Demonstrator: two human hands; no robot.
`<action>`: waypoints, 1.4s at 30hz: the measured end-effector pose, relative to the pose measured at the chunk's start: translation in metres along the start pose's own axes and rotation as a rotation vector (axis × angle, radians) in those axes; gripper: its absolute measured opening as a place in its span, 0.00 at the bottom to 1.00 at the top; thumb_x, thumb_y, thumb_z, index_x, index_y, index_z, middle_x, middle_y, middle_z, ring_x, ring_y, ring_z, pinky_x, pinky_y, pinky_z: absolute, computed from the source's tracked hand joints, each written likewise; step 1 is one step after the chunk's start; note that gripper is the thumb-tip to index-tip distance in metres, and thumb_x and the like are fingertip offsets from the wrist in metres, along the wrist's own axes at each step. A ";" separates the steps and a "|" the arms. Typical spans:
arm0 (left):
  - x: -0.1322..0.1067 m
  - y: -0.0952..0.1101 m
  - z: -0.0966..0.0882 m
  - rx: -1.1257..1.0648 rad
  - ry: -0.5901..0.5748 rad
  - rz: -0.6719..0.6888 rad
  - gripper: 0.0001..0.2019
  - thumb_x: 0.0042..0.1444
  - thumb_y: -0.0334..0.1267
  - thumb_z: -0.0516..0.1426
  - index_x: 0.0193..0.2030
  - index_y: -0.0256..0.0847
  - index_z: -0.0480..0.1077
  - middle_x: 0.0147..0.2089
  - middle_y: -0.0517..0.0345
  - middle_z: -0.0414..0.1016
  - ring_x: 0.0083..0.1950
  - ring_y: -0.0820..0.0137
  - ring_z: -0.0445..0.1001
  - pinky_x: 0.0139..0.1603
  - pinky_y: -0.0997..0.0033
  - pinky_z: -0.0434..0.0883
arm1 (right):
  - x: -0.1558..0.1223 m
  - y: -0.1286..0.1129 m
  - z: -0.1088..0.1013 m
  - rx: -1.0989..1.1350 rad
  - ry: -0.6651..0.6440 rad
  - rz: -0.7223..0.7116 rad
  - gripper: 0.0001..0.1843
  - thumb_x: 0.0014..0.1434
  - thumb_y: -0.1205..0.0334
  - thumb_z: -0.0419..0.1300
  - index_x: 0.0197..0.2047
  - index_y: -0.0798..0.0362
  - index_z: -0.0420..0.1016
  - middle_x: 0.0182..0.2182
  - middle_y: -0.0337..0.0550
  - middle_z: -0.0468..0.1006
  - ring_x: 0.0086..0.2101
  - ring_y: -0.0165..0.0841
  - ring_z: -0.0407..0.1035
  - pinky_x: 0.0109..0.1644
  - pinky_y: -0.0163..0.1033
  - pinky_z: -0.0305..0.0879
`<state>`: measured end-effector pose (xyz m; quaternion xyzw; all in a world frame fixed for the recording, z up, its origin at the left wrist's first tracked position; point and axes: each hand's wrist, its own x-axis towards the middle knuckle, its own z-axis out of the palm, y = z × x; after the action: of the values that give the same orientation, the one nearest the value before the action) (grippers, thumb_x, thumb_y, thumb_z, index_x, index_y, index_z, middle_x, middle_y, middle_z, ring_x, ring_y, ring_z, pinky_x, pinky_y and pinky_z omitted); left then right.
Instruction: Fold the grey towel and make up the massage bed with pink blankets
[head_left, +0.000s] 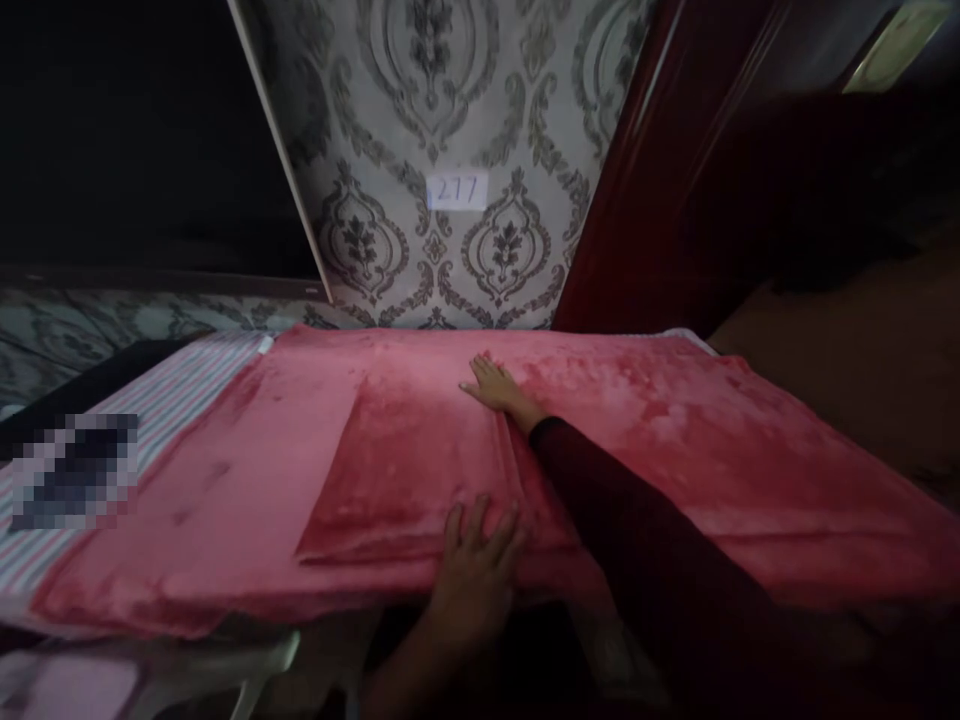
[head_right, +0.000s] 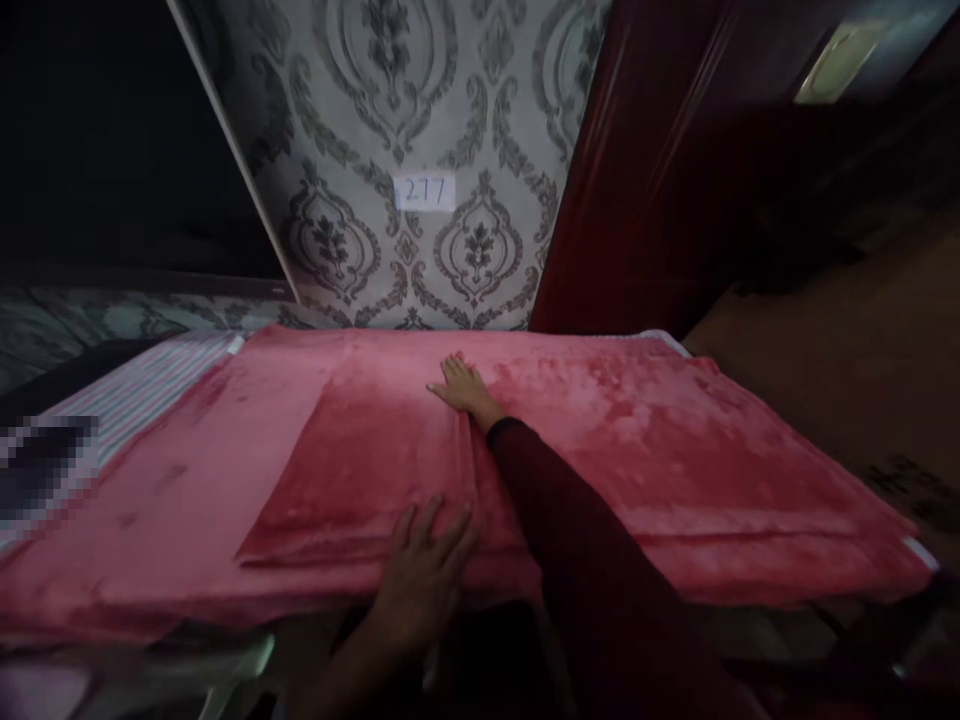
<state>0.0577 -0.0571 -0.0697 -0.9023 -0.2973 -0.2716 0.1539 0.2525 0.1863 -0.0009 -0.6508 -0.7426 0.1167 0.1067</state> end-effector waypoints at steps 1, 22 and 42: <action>0.001 0.000 -0.004 -0.031 -0.051 -0.007 0.27 0.62 0.45 0.55 0.69 0.52 0.67 0.74 0.65 0.63 0.77 0.49 0.50 0.78 0.42 0.31 | -0.001 0.000 -0.003 0.028 -0.018 -0.002 0.42 0.72 0.40 0.46 0.76 0.63 0.48 0.75 0.61 0.42 0.74 0.48 0.34 0.74 0.59 0.37; 0.001 -0.084 -0.067 -0.057 -0.051 -0.303 0.22 0.67 0.37 0.49 0.64 0.40 0.70 0.64 0.42 0.74 0.67 0.53 0.70 0.71 0.38 0.60 | -0.206 -0.054 0.054 0.085 0.157 -0.094 0.37 0.72 0.46 0.48 0.76 0.60 0.53 0.74 0.55 0.50 0.73 0.43 0.44 0.75 0.55 0.45; 0.095 -0.199 -0.062 -0.219 -0.466 -0.453 0.29 0.68 0.47 0.47 0.72 0.33 0.61 0.74 0.37 0.59 0.75 0.55 0.59 0.73 0.49 0.59 | -0.212 -0.060 0.070 0.007 0.245 -0.113 0.36 0.69 0.47 0.54 0.73 0.56 0.61 0.72 0.54 0.54 0.72 0.51 0.47 0.71 0.61 0.54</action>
<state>-0.0263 0.1135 0.0589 -0.8623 -0.4865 -0.1156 -0.0801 0.2020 -0.0334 -0.0504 -0.6168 -0.7592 0.0331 0.2053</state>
